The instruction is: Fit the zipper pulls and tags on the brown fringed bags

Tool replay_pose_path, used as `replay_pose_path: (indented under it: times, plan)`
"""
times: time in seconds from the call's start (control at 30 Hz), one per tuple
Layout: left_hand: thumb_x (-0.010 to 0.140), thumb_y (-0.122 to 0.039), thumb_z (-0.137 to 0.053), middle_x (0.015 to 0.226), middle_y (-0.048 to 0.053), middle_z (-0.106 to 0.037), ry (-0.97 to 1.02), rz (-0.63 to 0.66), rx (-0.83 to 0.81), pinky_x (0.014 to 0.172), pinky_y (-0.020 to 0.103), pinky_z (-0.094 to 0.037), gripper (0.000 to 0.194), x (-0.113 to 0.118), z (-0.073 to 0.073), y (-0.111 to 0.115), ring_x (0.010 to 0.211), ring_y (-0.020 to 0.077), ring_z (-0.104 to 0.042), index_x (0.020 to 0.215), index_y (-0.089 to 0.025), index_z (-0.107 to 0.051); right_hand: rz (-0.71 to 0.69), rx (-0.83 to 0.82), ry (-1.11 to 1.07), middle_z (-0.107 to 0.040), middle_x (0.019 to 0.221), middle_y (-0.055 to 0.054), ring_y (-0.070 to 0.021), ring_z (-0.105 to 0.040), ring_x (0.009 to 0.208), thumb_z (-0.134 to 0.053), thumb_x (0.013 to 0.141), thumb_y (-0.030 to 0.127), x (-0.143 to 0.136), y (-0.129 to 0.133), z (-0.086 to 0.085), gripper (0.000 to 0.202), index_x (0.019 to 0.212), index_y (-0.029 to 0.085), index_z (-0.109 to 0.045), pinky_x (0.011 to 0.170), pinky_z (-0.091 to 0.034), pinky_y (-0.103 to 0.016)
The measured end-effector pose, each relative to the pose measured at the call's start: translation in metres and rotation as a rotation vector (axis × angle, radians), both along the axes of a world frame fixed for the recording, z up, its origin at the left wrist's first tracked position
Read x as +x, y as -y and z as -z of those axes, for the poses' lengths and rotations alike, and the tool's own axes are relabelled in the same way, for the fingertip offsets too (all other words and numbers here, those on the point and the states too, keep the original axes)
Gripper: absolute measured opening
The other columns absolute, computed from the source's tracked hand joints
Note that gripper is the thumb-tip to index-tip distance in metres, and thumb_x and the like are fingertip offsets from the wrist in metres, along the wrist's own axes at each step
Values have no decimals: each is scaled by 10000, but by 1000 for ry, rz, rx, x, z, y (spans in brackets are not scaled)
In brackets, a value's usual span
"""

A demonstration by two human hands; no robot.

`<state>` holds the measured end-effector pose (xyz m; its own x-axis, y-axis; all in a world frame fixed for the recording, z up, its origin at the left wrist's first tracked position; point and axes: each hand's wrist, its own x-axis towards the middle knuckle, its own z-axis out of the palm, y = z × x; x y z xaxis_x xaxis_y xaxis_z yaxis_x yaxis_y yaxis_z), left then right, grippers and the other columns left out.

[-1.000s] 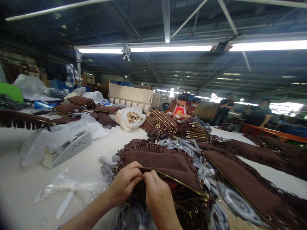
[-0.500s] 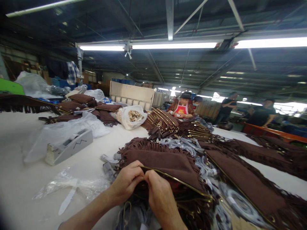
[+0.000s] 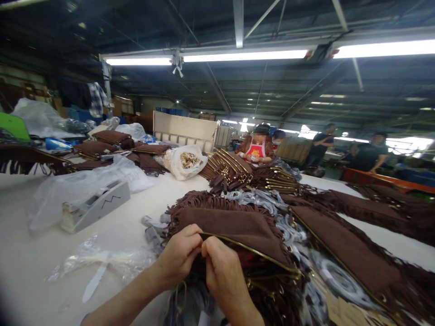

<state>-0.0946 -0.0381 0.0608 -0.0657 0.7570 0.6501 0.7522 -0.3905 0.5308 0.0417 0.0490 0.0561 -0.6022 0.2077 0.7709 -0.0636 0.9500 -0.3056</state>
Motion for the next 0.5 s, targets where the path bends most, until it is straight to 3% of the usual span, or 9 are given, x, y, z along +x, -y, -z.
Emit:
replay_pose_path:
  times: [0.17, 0.27, 0.37, 0.43, 0.5]
  plan:
    - [877, -106, -457, 896, 58, -574, 115, 99, -72, 778, 281, -419, 176, -12, -3, 0, 869, 184, -542, 770, -163, -584, 10, -156, 130, -538, 712, 38, -89, -524, 634, -382, 949, 149, 1, -3, -7, 182, 837, 207, -513, 612, -372, -186]
    - [802, -21, -463, 1007, 65, -624, 175, 200, -96, 883, 266, -435, 275, -19, -9, 2, 981, 180, -577, 899, -158, -680, 46, -275, 319, -580, 707, 41, -100, -551, 631, -426, 964, 233, 17, -6, -27, 162, 889, 218, -569, 610, -380, -200]
    - [807, 3, -423, 1035, 74, -638, 183, 191, -63, 884, 253, -445, 349, -21, -10, 3, 985, 170, -592, 941, -147, -709, 149, -297, 450, -610, 686, 42, -105, -583, 639, -423, 972, 262, 42, -5, -47, 198, 867, 219, -586, 614, -391, -203]
    - [822, 2, -409, 1037, 79, -643, 189, 179, -51, 873, 249, -453, 361, -21, -8, 2, 978, 166, -599, 949, -141, -715, 166, -213, 509, -632, 708, 50, -101, -607, 657, -446, 970, 262, 56, 1, -44, 193, 848, 229, -592, 610, -404, -192]
    - [813, 13, -401, 1050, 79, -648, 193, 179, -38, 880, 247, -460, 383, -20, -6, 1, 987, 163, -605, 965, -140, -717, 70, -16, 552, -667, 775, 67, -97, -636, 675, -519, 958, 297, 61, 11, -18, 127, 873, 256, -605, 589, -419, -180]
